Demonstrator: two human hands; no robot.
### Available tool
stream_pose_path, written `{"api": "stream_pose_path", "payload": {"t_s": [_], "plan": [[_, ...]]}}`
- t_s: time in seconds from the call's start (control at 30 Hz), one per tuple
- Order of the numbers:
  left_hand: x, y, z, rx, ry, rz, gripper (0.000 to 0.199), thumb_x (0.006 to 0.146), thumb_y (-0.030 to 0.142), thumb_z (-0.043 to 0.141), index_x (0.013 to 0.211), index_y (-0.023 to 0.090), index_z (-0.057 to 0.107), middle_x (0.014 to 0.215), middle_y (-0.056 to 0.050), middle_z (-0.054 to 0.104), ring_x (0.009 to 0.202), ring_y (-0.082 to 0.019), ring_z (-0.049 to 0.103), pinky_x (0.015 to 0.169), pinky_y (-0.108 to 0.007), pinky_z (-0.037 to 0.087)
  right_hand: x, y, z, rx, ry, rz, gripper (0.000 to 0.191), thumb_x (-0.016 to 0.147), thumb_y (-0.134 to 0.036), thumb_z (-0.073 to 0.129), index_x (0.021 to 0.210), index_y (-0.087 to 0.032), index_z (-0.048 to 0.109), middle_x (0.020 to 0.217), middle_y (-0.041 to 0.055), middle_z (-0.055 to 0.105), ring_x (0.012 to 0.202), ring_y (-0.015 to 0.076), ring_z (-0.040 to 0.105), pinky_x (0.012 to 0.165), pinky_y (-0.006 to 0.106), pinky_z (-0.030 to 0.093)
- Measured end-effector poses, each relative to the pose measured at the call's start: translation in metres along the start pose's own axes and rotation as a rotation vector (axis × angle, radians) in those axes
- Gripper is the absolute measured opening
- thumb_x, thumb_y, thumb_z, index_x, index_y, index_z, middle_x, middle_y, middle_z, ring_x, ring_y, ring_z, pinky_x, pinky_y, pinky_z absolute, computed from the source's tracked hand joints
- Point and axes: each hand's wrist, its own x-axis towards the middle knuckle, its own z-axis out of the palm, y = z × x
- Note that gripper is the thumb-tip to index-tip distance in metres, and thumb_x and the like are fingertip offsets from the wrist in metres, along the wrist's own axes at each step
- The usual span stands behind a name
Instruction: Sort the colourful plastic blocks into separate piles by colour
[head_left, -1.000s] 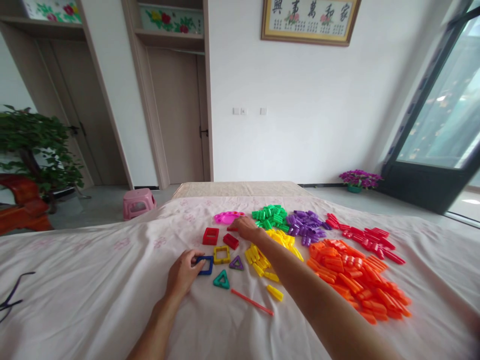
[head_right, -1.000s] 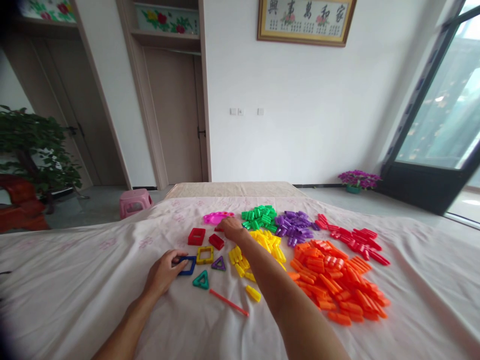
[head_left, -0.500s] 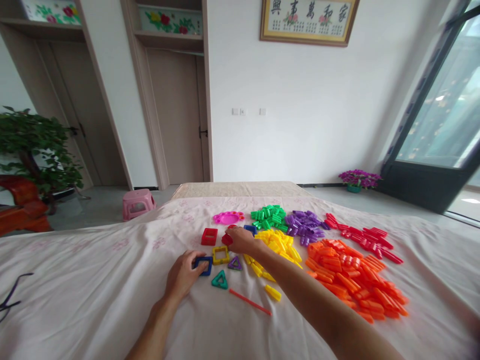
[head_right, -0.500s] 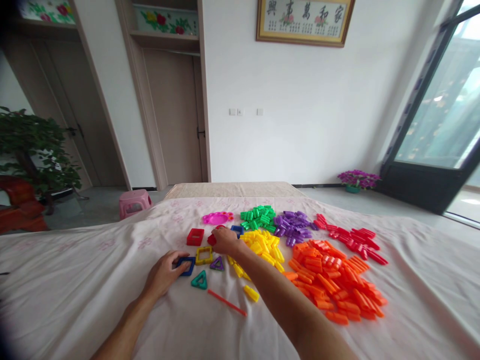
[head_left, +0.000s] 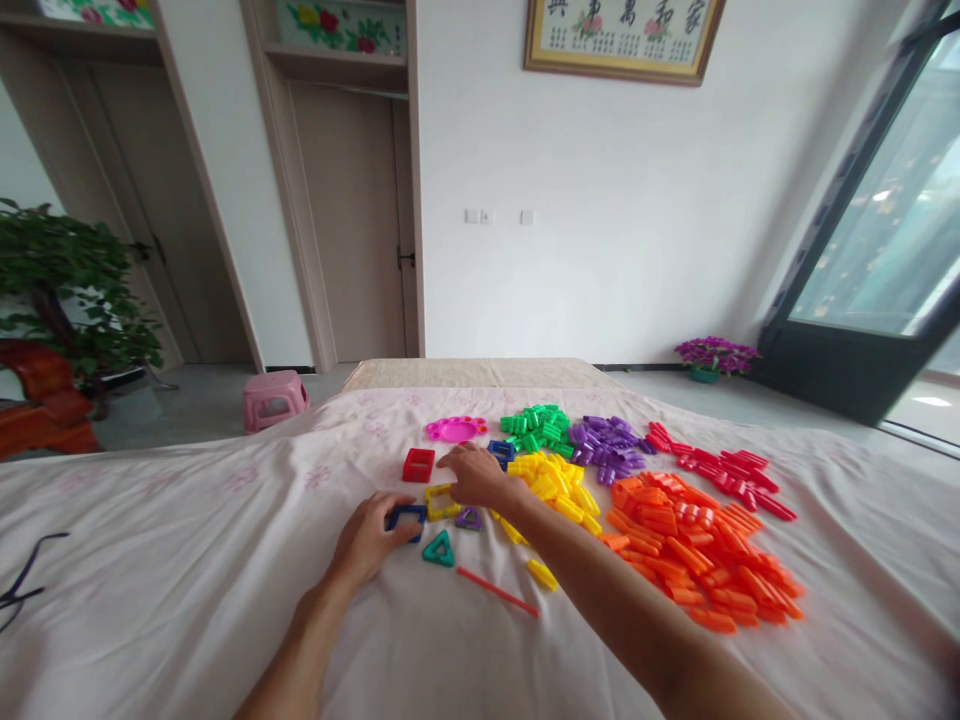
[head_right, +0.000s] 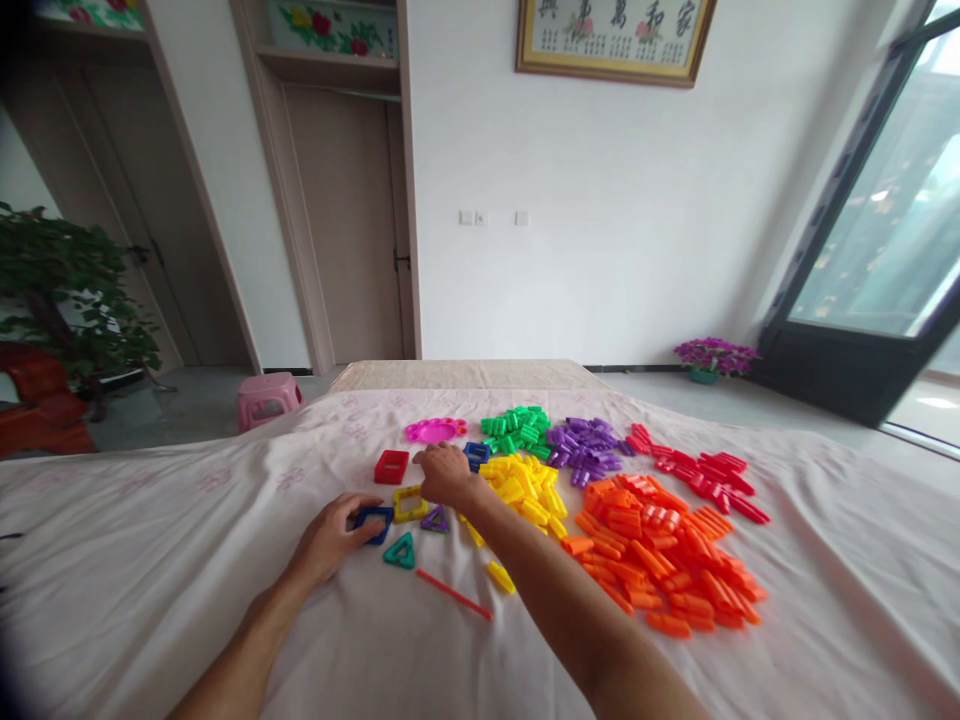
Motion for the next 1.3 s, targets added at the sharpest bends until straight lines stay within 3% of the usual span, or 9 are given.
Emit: {"api": "stream_pose_path", "payload": {"t_s": [0.1, 0.23, 0.37, 0.63, 0.77, 0.87, 1.0, 1.17, 1.3], "plan": [[-0.001, -0.003, -0.004, -0.071, -0.042, 0.064, 0.055, 0.071, 0.050, 0.081, 0.118, 0.020, 0.078, 0.124, -0.012, 0.074, 0.116, -0.030, 0.067, 0.101, -0.038, 0.050, -0.013, -0.012, -0.003, 0.077, -0.057, -0.105, 0.052, 0.082, -0.028, 0.070, 0.134, -0.025, 0.070, 0.133, 0.0093, 0.071, 0.126, 0.0294, 0.062, 0.103, 0.036, 0.048], [-0.002, -0.003, -0.006, -0.104, -0.050, 0.091, 0.055, 0.067, 0.045, 0.085, 0.116, 0.020, 0.079, 0.123, -0.013, 0.075, 0.115, -0.031, 0.067, 0.100, -0.039, 0.051, -0.023, -0.014, -0.007, 0.079, -0.175, -0.176, 0.041, 0.087, -0.028, 0.065, 0.128, -0.024, 0.072, 0.125, 0.0087, 0.074, 0.111, 0.0263, 0.070, 0.086, 0.029, 0.052], [-0.003, 0.004, -0.003, -0.056, -0.003, 0.090, 0.048, 0.069, 0.042, 0.084, 0.113, 0.022, 0.081, 0.122, -0.012, 0.076, 0.114, -0.031, 0.067, 0.103, -0.042, 0.049, -0.026, -0.011, -0.004, 0.027, -0.160, -0.221, 0.045, 0.084, -0.028, 0.070, 0.128, -0.021, 0.069, 0.125, 0.0113, 0.073, 0.109, 0.0271, 0.070, 0.084, 0.029, 0.051], [-0.003, 0.020, 0.018, 0.070, 0.026, 0.111, 0.047, 0.076, 0.042, 0.080, 0.118, 0.019, 0.079, 0.122, -0.013, 0.075, 0.115, -0.031, 0.067, 0.105, -0.044, 0.048, -0.023, 0.002, 0.002, -0.062, -0.082, -0.014, 0.042, 0.084, -0.027, 0.069, 0.125, -0.016, 0.070, 0.125, 0.0159, 0.071, 0.119, 0.0310, 0.065, 0.096, 0.037, 0.051], [-0.006, 0.025, 0.022, 0.044, 0.116, 0.113, 0.042, 0.079, 0.040, 0.078, 0.115, 0.020, 0.077, 0.125, -0.012, 0.071, 0.114, -0.028, 0.067, 0.103, -0.039, 0.051, -0.044, -0.002, -0.003, -0.043, 0.060, 0.010, 0.037, 0.088, -0.027, 0.067, 0.124, -0.019, 0.071, 0.131, 0.0137, 0.068, 0.126, 0.0297, 0.057, 0.104, 0.040, 0.045], [-0.016, 0.032, 0.021, 0.077, 0.179, 0.129, 0.033, 0.081, 0.045, 0.076, 0.106, 0.023, 0.076, 0.118, -0.008, 0.069, 0.101, -0.023, 0.068, 0.093, -0.035, 0.055, -0.066, -0.015, -0.003, -0.036, 0.059, 0.079, 0.032, 0.091, -0.039, 0.067, 0.115, -0.018, 0.073, 0.124, 0.0155, 0.070, 0.123, 0.0329, 0.057, 0.103, 0.044, 0.044], [-0.033, 0.043, 0.024, 0.081, 0.013, 0.133, 0.025, 0.086, 0.045, 0.071, 0.098, 0.024, 0.075, 0.109, -0.006, 0.068, 0.083, -0.018, 0.067, 0.081, -0.032, 0.055, -0.086, -0.023, 0.006, -0.035, 0.027, 0.077, 0.031, 0.087, -0.024, 0.064, 0.116, -0.017, 0.070, 0.117, 0.0148, 0.072, 0.113, 0.0304, 0.062, 0.100, 0.042, 0.043], [-0.043, 0.053, 0.028, 0.059, -0.107, 0.154, 0.016, 0.087, 0.037, 0.067, 0.093, 0.024, 0.074, 0.103, -0.007, 0.070, 0.097, -0.022, 0.069, 0.089, -0.033, 0.053, -0.104, -0.017, 0.006, 0.029, 0.023, -0.045, 0.046, 0.080, -0.011, 0.064, 0.124, -0.020, 0.068, 0.120, 0.0105, 0.071, 0.115, 0.0262, 0.060, 0.100, 0.038, 0.041], [-0.046, 0.055, 0.031, 0.080, -0.132, 0.163, 0.020, 0.088, 0.042, 0.065, 0.088, 0.023, 0.073, 0.098, -0.006, 0.070, 0.097, -0.023, 0.067, 0.090, -0.033, 0.051, -0.128, -0.024, -0.001, 0.086, 0.089, 0.024, 0.035, 0.085, -0.013, 0.058, 0.116, -0.021, 0.072, 0.118, 0.0094, 0.072, 0.116, 0.0250, 0.059, 0.095, 0.035, 0.042]]}}
